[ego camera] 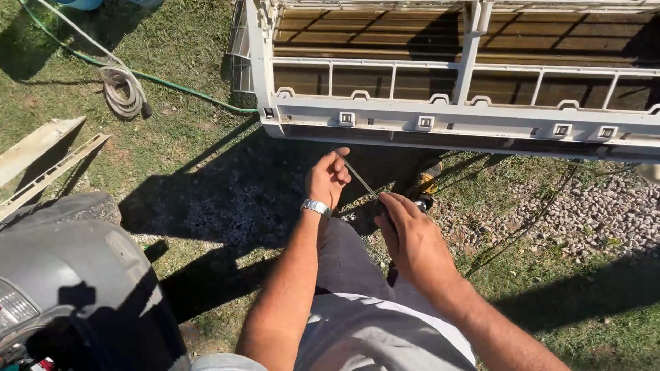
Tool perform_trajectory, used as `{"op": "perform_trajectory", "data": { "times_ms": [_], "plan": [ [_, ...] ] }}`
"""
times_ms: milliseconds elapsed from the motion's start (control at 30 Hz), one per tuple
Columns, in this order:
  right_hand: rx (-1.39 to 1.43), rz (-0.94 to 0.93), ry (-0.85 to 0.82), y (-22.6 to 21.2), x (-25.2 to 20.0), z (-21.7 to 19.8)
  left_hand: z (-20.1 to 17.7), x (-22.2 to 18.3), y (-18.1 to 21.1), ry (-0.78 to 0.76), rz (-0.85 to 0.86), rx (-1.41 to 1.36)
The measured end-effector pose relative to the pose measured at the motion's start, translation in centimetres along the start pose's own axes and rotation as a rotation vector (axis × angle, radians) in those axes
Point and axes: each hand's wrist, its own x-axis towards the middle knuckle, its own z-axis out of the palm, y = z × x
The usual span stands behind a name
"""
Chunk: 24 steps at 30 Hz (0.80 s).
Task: The person removes the front panel of an air conditioning unit and uses a screwdriver to work on the internal electrical components.
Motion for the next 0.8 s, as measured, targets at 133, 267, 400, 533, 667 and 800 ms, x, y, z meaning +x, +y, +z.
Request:
{"op": "perform_trajectory", "data": {
  "times_ms": [133,267,400,533,667,800],
  "plan": [
    [-0.143,0.035,-0.06,-4.9,3.1,4.8,-3.6,1.2,3.6,-0.032,0.064,-0.036],
    [-0.259,0.011,-0.034,-7.1,4.4,8.0,-7.9,5.8,2.1,-0.086,0.035,-0.099],
    [-0.368,0.052,-0.049,-9.3,4.4,9.0,-7.4,5.0,3.7,-0.118,-0.027,-0.061],
    [-0.401,0.03,-0.03,-9.0,5.3,8.8,-6.0,3.8,4.9,-0.099,-0.109,-0.125],
    [-0.408,0.023,-0.006,-7.7,6.1,8.2,-6.8,7.2,2.0,-0.083,-0.109,-0.185],
    [-0.425,0.126,-0.037,-10.0,4.4,10.1,-4.5,6.5,3.7,-0.039,-0.039,-0.164]
  ]
}}
